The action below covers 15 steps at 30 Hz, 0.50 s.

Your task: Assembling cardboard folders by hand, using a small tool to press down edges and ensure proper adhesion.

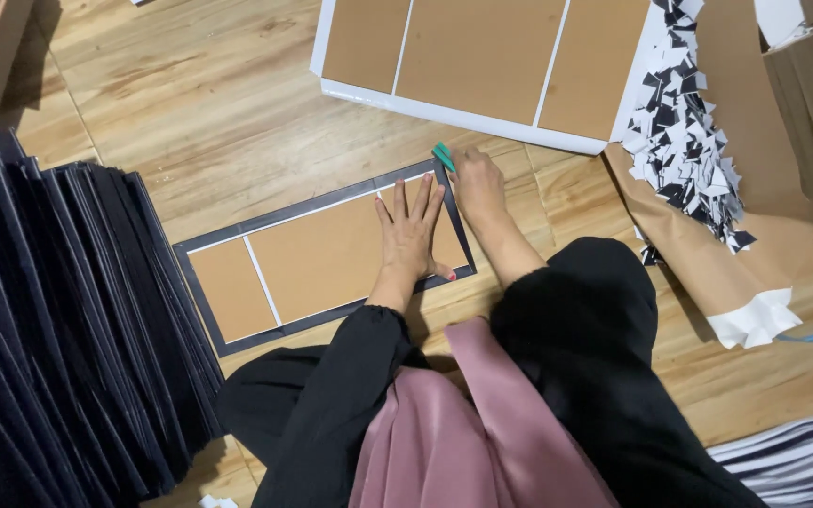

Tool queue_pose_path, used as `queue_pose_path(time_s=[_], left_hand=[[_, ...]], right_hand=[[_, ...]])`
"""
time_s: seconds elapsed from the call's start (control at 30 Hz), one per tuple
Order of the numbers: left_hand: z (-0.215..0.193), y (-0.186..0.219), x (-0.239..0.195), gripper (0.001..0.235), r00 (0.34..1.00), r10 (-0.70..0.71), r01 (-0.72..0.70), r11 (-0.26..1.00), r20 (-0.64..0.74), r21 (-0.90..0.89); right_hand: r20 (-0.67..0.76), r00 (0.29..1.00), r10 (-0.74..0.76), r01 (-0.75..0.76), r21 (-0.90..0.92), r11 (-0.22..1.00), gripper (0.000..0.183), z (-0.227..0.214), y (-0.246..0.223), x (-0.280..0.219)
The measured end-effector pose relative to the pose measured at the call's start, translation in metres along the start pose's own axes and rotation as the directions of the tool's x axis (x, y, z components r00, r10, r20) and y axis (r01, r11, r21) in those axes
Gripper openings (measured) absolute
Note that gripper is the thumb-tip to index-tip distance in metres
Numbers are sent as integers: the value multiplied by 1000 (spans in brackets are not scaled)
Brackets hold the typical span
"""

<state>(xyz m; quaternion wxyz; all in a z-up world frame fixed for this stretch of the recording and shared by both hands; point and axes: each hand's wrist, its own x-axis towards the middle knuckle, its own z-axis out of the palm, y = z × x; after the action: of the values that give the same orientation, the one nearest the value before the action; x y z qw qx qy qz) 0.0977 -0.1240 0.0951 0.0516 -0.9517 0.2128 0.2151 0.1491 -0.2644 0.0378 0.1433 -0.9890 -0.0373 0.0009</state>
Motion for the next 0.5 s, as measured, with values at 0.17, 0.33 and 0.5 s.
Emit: queue_pose_path(time_s=[0.17,0.33,0.5], left_hand=[[5,-1,3,136,1000,15,-15,1000,-18,-15],[11,1,2,137,1000,9,-9,1000,-4,-24],[5,1,0,138,1000,-5,5,1000,-10,3]], right_hand=[[13,997,-76,76,1,997,25,-11,6,-72],[-70,992,-108,92,-196,976,32,24,13,-144],[-157,932,-327,286,-237,928,25,25,2,-177]])
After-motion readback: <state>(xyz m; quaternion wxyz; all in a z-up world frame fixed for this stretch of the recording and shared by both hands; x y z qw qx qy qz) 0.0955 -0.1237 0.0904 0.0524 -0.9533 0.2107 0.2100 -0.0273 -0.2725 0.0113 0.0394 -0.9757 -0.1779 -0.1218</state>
